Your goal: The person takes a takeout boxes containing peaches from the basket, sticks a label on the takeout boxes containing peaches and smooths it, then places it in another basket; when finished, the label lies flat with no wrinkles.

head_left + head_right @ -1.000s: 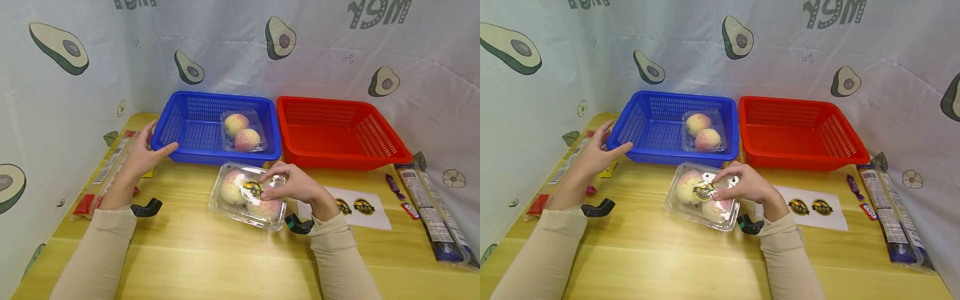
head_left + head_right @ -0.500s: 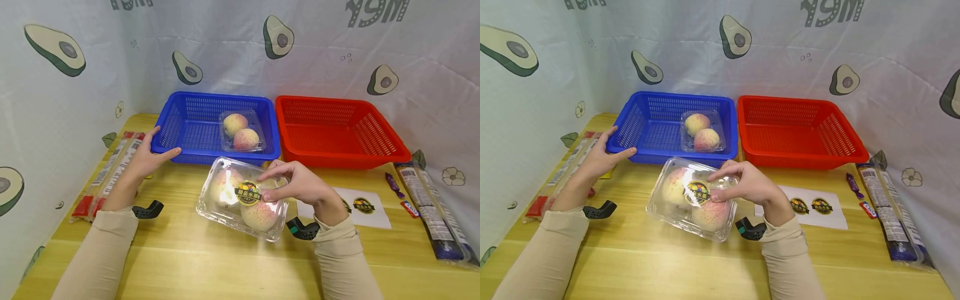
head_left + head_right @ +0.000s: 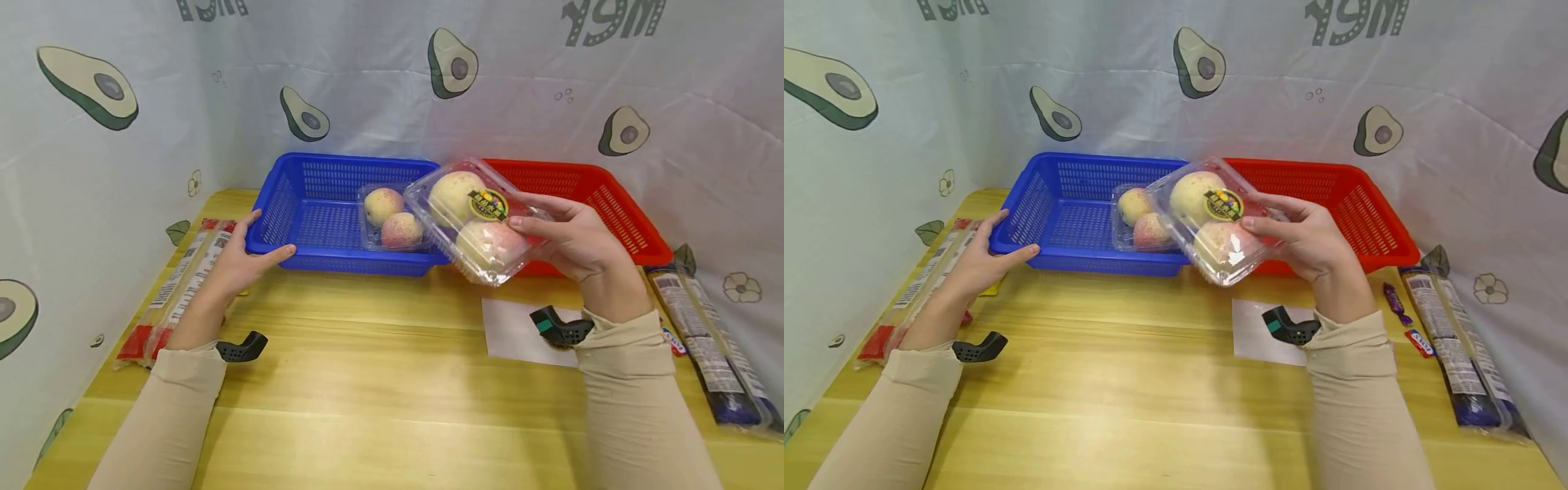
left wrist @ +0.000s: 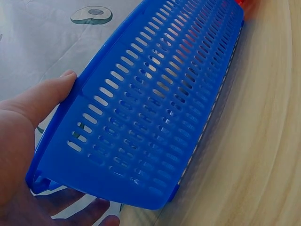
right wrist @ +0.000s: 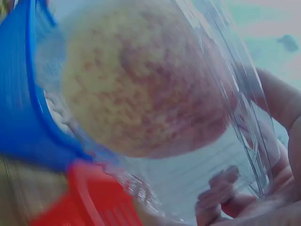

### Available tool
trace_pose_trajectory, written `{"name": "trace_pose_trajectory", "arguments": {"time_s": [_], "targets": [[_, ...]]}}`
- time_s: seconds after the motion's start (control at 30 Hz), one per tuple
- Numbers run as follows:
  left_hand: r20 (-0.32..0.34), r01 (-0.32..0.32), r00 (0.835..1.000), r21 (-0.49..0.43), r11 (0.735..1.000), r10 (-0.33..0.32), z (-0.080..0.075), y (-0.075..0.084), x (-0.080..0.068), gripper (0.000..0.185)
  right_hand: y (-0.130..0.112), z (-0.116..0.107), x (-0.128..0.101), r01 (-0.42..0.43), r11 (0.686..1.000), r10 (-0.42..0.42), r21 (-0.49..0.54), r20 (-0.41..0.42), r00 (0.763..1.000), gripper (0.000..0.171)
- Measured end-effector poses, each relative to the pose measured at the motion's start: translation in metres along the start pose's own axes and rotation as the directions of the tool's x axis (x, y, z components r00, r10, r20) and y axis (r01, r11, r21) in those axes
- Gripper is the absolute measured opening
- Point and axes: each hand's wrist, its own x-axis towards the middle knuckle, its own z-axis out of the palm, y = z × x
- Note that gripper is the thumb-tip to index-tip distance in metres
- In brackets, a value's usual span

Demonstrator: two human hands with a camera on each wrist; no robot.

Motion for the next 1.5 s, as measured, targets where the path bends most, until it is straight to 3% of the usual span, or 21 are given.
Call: {"name": "trace_pose_trajectory", "arguments": {"time_s": [0.1,0.23,0.43,0.53,0.63,0.73,0.87,1.1,1.23,1.4,1.5], "targets": [[0.004,-0.004,1.0,0.001,1.0,0.004,-0.001,-0.002,0.0,0.111,-0.008,-0.016,0.02,-0.077,0.994,0.066,-0.08,-0.129,0.989,0.04],[0.002,-0.008,1.0,0.005,1.0,0.008,-0.003,-0.003,0.001,0.111,-0.012,-0.035,0.046,-0.149,0.98,0.121,-0.135,-0.194,0.973,0.063],[0.0,-0.01,1.0,-0.02,1.0,0.01,-0.004,-0.005,0.001,0.111,-0.019,-0.056,0.072,-0.24,0.968,0.222,-0.078,-0.188,0.957,0.048],[0.003,-0.005,1.0,-0.03,1.0,0.005,-0.003,-0.006,0.001,0.112,-0.018,-0.06,0.082,-0.289,0.952,0.263,-0.103,-0.212,0.941,0.064],[0.004,0.0,1.0,-0.032,0.999,0.0,-0.002,-0.007,0.002,0.112,-0.014,-0.061,0.092,-0.348,0.916,0.302,-0.199,-0.229,0.925,0.082],[-0.001,0.001,1.0,-0.033,0.999,-0.001,-0.001,-0.008,0.004,0.113,-0.008,-0.062,0.101,-0.395,0.876,0.341,-0.277,-0.225,0.913,0.084],[-0.014,-0.007,1.0,-0.03,1.0,0.006,0.001,-0.008,0.005,0.112,0.001,-0.063,0.11,-0.412,0.85,0.359,-0.328,-0.213,0.909,0.081],[-0.011,-0.01,1.0,-0.045,0.999,0.009,0.001,-0.008,0.003,0.111,0.017,-0.059,0.111,-0.391,0.851,0.32,-0.351,-0.243,0.916,0.077],[-0.015,-0.023,1.0,-0.052,0.998,0.022,0.001,-0.007,0.004,0.11,0.022,-0.059,0.114,-0.389,0.788,0.284,-0.478,-0.279,0.918,0.077],[-0.012,-0.016,1.0,-0.056,0.998,0.016,0.002,-0.009,0.005,0.111,0.031,-0.062,0.116,-0.41,0.691,0.318,-0.595,-0.259,0.912,0.078],[-0.009,-0.021,1.0,-0.064,0.998,0.021,0.004,-0.01,0.007,0.111,0.03,-0.066,0.112,-0.393,0.679,0.352,-0.62,-0.194,0.915,0.076]]}}
